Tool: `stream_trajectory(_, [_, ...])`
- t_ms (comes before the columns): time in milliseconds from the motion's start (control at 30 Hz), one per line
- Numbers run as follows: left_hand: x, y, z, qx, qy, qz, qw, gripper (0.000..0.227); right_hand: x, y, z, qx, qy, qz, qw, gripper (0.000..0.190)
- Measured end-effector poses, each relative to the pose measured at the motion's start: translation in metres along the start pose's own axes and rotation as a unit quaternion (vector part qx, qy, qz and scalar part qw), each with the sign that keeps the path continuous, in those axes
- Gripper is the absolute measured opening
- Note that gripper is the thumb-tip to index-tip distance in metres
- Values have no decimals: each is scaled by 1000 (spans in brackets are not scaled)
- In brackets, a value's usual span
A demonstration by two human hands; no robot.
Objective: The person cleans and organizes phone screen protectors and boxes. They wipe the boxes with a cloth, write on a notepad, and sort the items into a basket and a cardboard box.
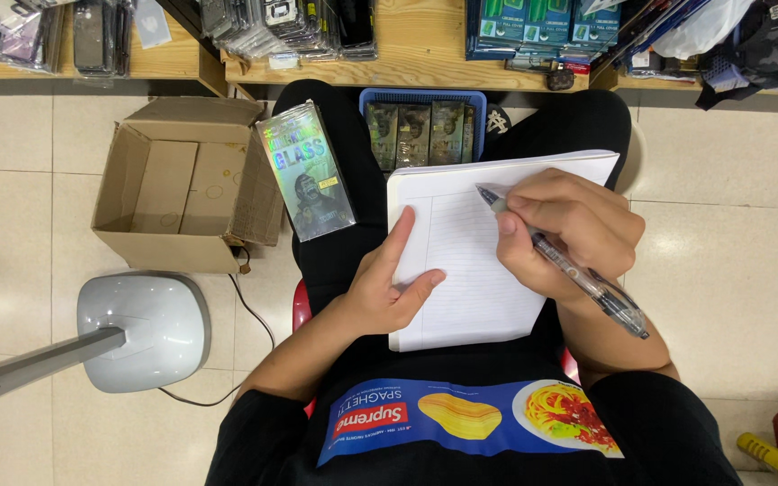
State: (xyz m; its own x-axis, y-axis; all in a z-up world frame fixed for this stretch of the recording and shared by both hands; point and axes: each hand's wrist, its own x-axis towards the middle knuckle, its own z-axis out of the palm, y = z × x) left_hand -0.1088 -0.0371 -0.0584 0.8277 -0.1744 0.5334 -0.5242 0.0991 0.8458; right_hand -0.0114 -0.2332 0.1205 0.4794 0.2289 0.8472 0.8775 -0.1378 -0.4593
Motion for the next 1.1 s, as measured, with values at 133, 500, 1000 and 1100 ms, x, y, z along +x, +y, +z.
stream_trajectory(133, [1, 3, -1, -3, -5, -2, 1000, 88, 0, 0, 0, -7, -2, -14, 1000, 11])
stream_trajectory(500, [-1, 2, 2, -12, -3, 0, 1000, 88, -5, 2, 1, -3, -21, -12, 1000, 17])
stream_trajectory(1000, [0, 2, 2, -8, 1, 5, 1000, 88, -7, 2, -2, -11, 4, -4, 1000, 13])
stream_trajectory(1100, [1, 1, 1, -7, 2, 7, 1000, 88, -7, 4, 0, 2, 5, -5, 1000, 14])
